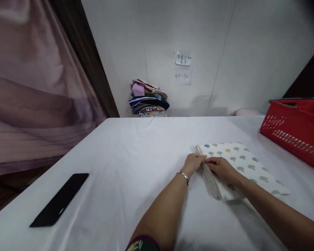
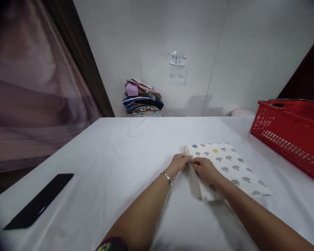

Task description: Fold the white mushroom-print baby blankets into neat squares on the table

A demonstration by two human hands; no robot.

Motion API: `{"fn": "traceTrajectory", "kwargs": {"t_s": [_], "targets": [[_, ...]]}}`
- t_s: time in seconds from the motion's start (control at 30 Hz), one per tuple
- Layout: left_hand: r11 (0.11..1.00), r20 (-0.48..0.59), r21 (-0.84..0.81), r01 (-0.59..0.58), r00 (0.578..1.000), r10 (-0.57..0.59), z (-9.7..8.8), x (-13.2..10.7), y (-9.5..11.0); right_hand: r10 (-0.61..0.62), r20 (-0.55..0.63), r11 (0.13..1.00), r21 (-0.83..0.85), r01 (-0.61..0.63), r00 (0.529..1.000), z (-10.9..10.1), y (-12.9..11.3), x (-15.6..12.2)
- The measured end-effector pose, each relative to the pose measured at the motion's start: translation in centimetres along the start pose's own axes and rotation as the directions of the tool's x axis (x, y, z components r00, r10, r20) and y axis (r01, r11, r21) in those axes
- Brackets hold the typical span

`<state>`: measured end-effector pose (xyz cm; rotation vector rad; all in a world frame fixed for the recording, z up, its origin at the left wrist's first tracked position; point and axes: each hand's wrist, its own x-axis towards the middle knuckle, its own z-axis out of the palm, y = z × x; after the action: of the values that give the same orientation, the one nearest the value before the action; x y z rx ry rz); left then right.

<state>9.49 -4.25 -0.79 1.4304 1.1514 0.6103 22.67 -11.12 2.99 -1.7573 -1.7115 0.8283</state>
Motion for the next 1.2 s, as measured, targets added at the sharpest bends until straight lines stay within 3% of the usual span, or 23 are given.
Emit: {"fn": "traceTrajectory", "kwargs": {"t_s": [0.1,0.17,0.3,0.43,0.6,0.97,1.2], "targets": [[0.987,-0.067,0.149,-0.062,0.995,0.073,0.1,-0.1,-0.1,0.101,0.098,0.994,0.024,-0.104,0.99,-1.0,0.0,0.5],[0.974,-0.088,0.21,-0.083,0.991,0.103,0.1,-0.3,-0.1,0.147,0.045,0.988,-0.063,-0.144,0.988,-1.8,-0.6,1.4],[0.959,-0.103,0.271,-0.081,0.988,0.113,0.2,-0.9,0.2,0.096,-0.086,0.959,-0.259,-0.115,0.992,-2.6,-2.1,4.0],[0.947,-0.115,0.311,-0.076,0.986,0.117,0.2,-1.2,0.4,0.057,-0.081,0.901,-0.425,-0.086,0.995,-2.0,-2.9,6.5],[0.946,-0.129,0.316,-0.07,0.985,0.116,0.4,-1.1,0.3,0.091,-0.036,0.824,-0.559,-0.096,0.995,-1.6,-2.8,7.8],[0.95,-0.122,0.304,-0.078,0.985,0.119,0.3,-1.6,0.7,0.103,0.085,0.869,-0.492,-0.048,0.991,-1.8,-2.7,7.5],[0.955,-0.121,0.283,-0.087,0.985,0.125,0.3,-1.5,0.6,0.14,0.144,0.844,-0.534,-0.042,0.98,-1.6,-3.6,8.1]]}}
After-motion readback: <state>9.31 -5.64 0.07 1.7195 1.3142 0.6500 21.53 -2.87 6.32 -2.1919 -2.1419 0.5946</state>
